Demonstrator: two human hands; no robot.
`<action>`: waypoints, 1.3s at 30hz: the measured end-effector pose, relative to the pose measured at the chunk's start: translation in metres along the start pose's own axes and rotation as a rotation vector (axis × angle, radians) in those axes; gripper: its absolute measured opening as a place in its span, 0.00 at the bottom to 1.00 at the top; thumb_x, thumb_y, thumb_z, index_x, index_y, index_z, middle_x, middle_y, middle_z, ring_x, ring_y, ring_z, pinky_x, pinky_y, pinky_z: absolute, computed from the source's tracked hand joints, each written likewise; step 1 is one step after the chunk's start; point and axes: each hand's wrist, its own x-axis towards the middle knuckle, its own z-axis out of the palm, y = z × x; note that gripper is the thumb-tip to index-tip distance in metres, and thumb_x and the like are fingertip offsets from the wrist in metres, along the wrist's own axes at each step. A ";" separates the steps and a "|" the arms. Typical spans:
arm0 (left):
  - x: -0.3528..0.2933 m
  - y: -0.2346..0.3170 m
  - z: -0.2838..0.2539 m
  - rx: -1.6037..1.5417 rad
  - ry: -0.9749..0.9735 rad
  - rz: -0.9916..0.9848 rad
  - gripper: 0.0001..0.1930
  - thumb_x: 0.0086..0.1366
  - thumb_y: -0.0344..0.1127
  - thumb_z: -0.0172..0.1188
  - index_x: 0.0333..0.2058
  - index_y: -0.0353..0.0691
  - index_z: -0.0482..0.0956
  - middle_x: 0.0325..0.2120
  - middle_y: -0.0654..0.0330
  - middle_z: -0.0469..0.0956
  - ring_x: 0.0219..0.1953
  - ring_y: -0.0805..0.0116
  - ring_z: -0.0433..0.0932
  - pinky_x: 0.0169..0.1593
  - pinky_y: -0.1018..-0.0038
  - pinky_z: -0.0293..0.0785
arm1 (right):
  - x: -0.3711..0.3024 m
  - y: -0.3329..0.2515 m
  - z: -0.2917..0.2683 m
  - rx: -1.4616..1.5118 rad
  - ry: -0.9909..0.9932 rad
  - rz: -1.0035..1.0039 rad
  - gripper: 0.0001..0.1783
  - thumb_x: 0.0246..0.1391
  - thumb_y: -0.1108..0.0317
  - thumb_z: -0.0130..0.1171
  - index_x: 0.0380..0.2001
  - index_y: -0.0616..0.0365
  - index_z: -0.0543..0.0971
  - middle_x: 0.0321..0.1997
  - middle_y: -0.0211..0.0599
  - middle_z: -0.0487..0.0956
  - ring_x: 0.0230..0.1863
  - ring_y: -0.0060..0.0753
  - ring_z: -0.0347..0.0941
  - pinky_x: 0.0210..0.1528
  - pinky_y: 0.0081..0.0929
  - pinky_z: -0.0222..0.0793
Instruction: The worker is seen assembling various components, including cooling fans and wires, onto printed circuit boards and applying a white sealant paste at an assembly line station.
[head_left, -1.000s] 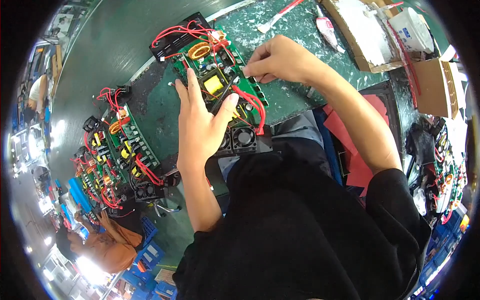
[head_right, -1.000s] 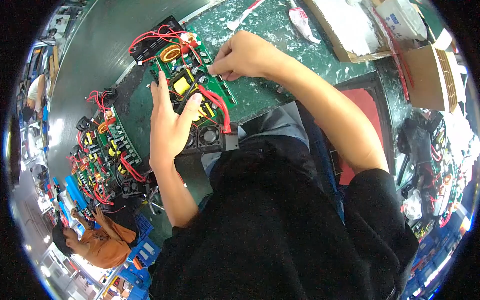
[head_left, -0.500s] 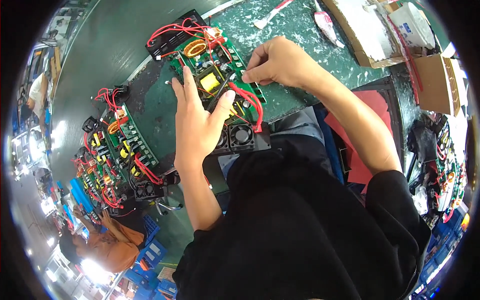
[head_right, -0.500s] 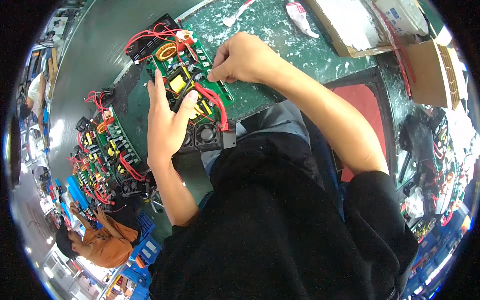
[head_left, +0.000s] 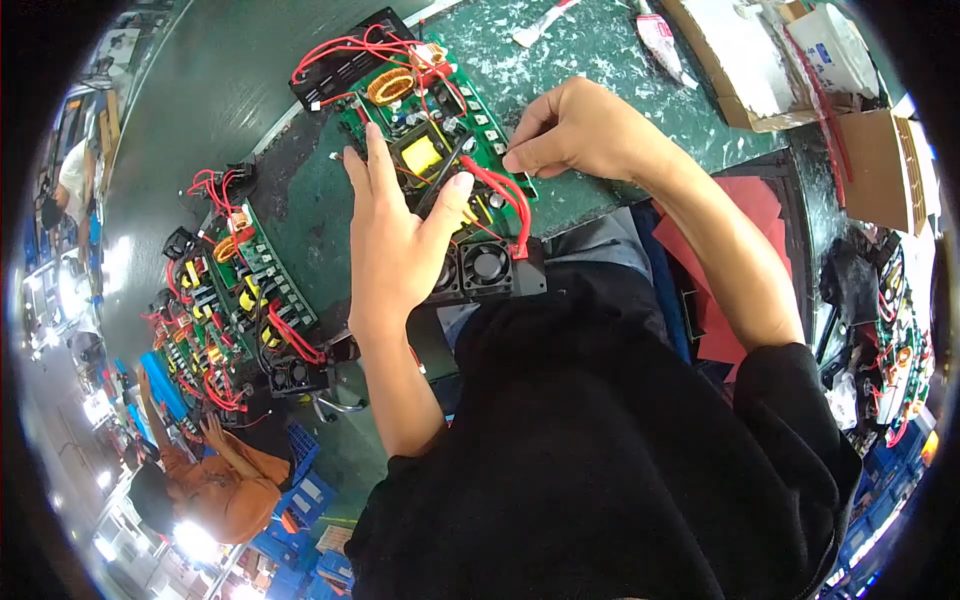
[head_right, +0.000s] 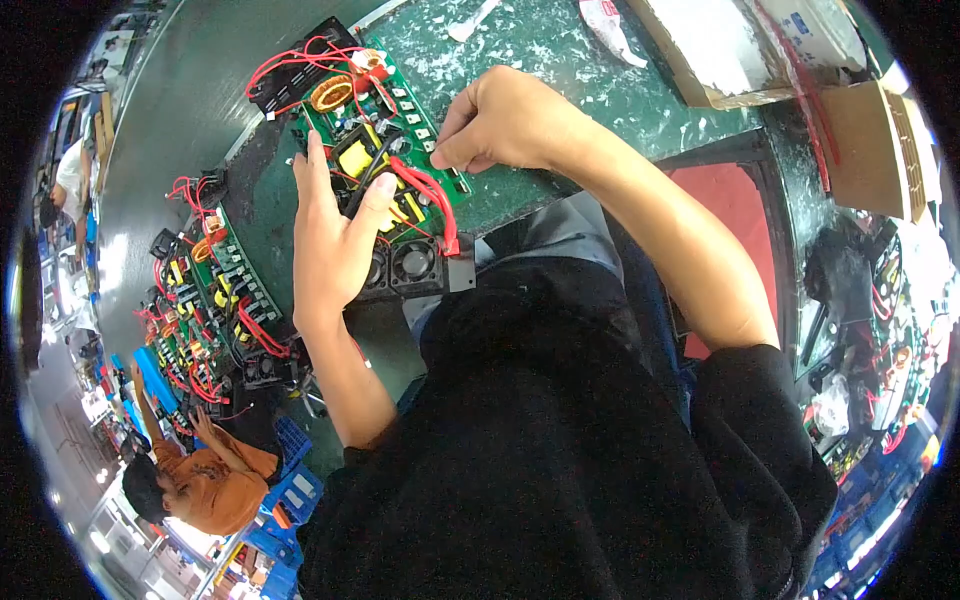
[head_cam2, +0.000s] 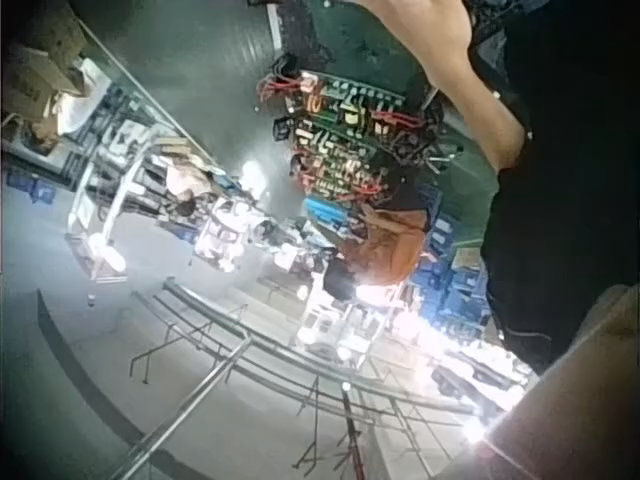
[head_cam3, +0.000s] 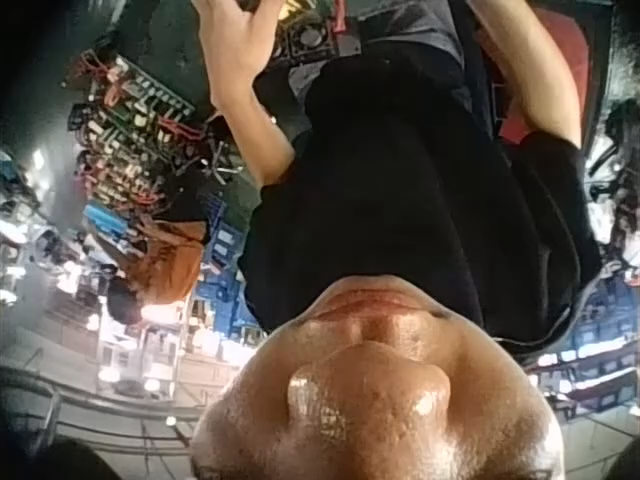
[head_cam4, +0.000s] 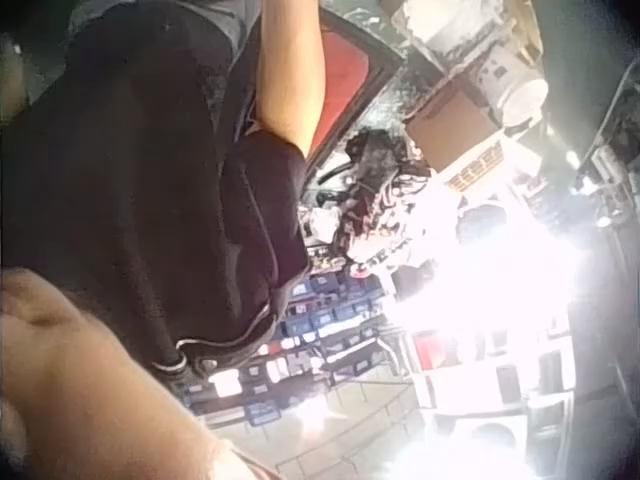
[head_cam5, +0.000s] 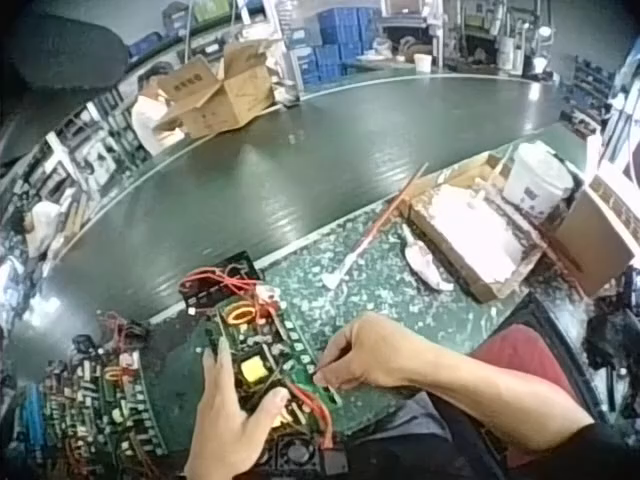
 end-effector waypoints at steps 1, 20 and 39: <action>0.000 0.000 0.000 0.008 -0.008 -0.008 0.51 0.62 0.58 0.62 0.70 0.32 0.45 0.66 0.21 0.44 0.66 0.29 0.57 0.65 0.56 0.62 | 0.001 -0.001 0.001 -0.034 0.015 -0.007 0.13 0.47 0.67 0.72 0.33 0.66 0.85 0.27 0.35 0.83 0.29 0.22 0.79 0.35 0.19 0.77; 0.001 0.002 -0.001 -0.051 -0.036 -0.035 0.50 0.63 0.57 0.62 0.70 0.32 0.45 0.66 0.22 0.43 0.70 0.32 0.49 0.68 0.56 0.55 | -0.006 0.004 0.005 -0.205 0.076 -0.120 0.14 0.43 0.67 0.74 0.29 0.65 0.83 0.26 0.34 0.82 0.31 0.23 0.77 0.37 0.23 0.72; 0.000 0.001 0.002 -0.009 -0.017 -0.017 0.49 0.63 0.56 0.62 0.71 0.35 0.44 0.67 0.24 0.43 0.70 0.32 0.50 0.68 0.55 0.56 | -0.023 0.014 0.011 -0.244 0.121 -0.205 0.14 0.44 0.66 0.73 0.31 0.64 0.83 0.27 0.35 0.83 0.30 0.23 0.78 0.36 0.24 0.73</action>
